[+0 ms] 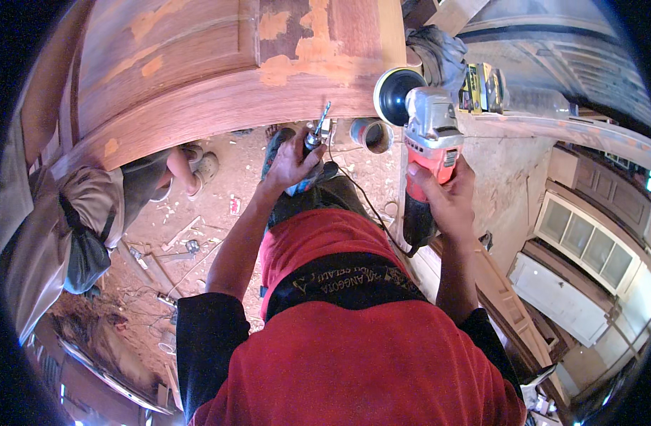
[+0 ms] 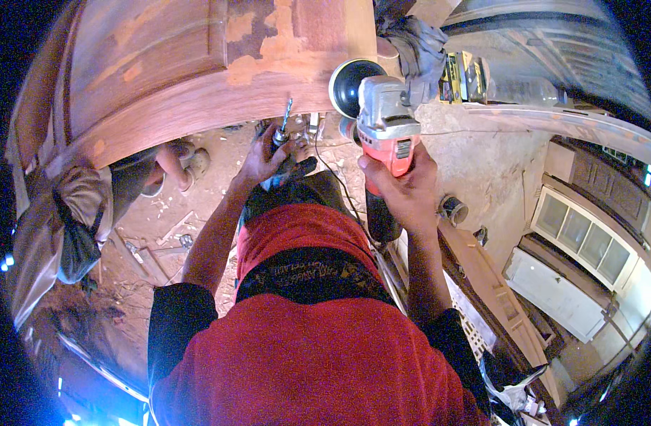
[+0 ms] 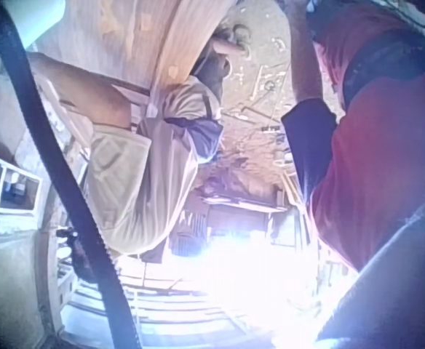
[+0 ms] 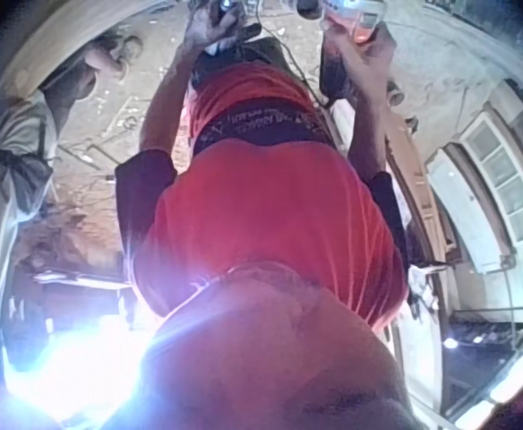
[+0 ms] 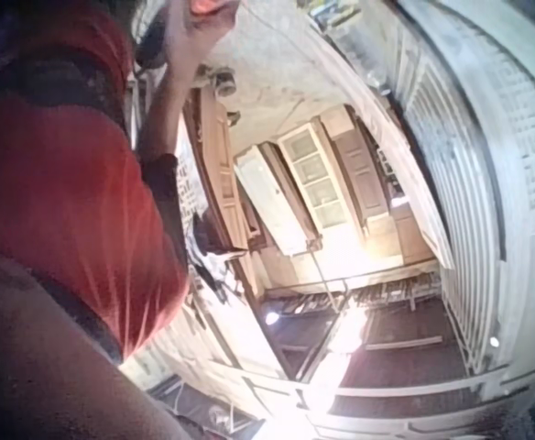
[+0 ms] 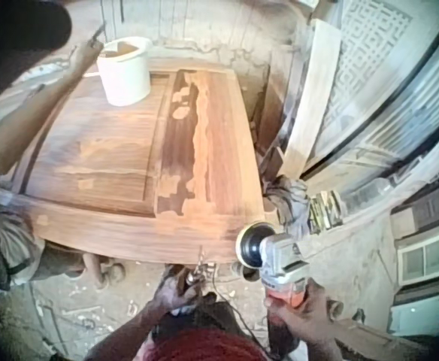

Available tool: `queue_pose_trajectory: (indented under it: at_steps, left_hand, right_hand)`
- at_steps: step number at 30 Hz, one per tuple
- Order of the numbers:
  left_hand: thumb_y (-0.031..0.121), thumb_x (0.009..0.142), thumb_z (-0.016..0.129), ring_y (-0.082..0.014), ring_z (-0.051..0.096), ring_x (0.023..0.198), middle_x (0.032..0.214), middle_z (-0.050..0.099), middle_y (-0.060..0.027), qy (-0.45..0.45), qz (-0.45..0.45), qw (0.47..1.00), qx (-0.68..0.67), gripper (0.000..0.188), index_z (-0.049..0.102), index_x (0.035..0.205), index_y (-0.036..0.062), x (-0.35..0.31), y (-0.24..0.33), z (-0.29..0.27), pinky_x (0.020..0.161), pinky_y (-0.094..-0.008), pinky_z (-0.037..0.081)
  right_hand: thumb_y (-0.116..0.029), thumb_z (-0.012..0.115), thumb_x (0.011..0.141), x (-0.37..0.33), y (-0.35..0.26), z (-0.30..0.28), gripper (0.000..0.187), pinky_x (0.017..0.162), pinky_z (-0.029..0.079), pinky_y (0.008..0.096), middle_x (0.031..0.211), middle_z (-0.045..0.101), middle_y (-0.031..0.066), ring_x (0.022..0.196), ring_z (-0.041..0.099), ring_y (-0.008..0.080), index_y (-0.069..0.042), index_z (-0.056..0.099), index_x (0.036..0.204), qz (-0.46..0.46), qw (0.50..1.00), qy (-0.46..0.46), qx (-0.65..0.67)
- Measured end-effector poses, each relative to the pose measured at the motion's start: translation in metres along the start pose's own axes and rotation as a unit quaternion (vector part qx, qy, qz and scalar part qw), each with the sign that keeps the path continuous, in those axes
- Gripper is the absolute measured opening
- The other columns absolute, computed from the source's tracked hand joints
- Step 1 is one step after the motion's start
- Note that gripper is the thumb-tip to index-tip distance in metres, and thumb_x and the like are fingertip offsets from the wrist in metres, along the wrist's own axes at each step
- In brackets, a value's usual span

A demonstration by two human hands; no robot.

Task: The person adjusts a drill bit in a power drill by hand, reaches into a shelf for small components, and then uses a power sander on a large wooden door panel while sitting on the floor.

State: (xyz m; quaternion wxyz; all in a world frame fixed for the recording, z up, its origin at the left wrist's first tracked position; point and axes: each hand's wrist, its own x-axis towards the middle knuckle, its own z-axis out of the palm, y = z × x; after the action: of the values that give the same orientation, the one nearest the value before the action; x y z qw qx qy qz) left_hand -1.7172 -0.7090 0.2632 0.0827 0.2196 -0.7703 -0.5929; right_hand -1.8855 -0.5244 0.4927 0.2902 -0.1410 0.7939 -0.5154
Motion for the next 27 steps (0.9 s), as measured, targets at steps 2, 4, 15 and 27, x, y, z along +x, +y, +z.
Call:
queue_pose_trajectory:
  at_steps: [2, 4, 15, 27]
  left_hand:
    - [0.041, 0.091, 0.071, -0.0358, 0.069, 0.075, 0.077, 0.066, -0.0199, -0.041, -0.014, 0.999, 0.003, 0.057, 0.057, 0.122, -0.0043, 0.003, -0.01, -0.001, 0.069, -0.0431, 0.052]
    - [0.038, 0.089, 0.072, -0.0325, 0.069, 0.071, 0.075, 0.066, -0.0182, -0.01, -0.007, 1.0, -0.02, 0.053, 0.059, 0.119, -0.0033, 0.003, -0.029, 0.015, 0.067, -0.0413, 0.052]
    - [0.029, 0.08, 0.076, -0.0328, 0.07, 0.074, 0.081, 0.071, -0.0135, 0.037, 0.009, 0.999, 0.001, 0.038, 0.068, 0.11, 0.0065, 0.021, -0.035, 0.022, 0.071, -0.0422, 0.056]
    - [0.026, 0.076, 0.077, -0.0316, 0.069, 0.077, 0.084, 0.07, -0.0138, 0.05, -0.004, 0.998, 0.048, 0.034, 0.07, 0.102, 0.0062, 0.027, -0.007, 0.023, 0.074, -0.0418, 0.056]
  right_hand:
    - [-0.008, 0.081, 0.081, 0.003, 0.002, 0.005, 0.044, 0.082, 0.054, 0.0293, 0.105, 0.071, 0.0078, 0.092, 0.066, 0.0125, 0.002, 0.061, 0.119, -0.004, 1.0, -0.013, 0.006]
    - [-0.007, 0.081, 0.081, 0.002, 0.002, 0.012, 0.044, 0.083, 0.054, 0.0286, 0.105, 0.07, 0.0081, 0.093, 0.066, 0.0128, 0.003, 0.06, 0.119, 0.008, 0.999, -0.019, 0.026]
    - [-0.013, 0.084, 0.079, 0.005, 0.001, 0.02, 0.051, 0.084, 0.055, 0.0315, 0.104, 0.071, 0.0116, 0.095, 0.068, 0.0169, 0.005, 0.058, 0.118, 0.016, 0.996, -0.063, -0.052]
    - [-0.023, 0.086, 0.076, 0.005, 0.014, 0.024, 0.056, 0.082, 0.058, 0.0373, 0.102, 0.073, 0.0177, 0.093, 0.073, 0.0261, 0.003, 0.059, 0.118, 0.002, 0.989, -0.082, -0.126]
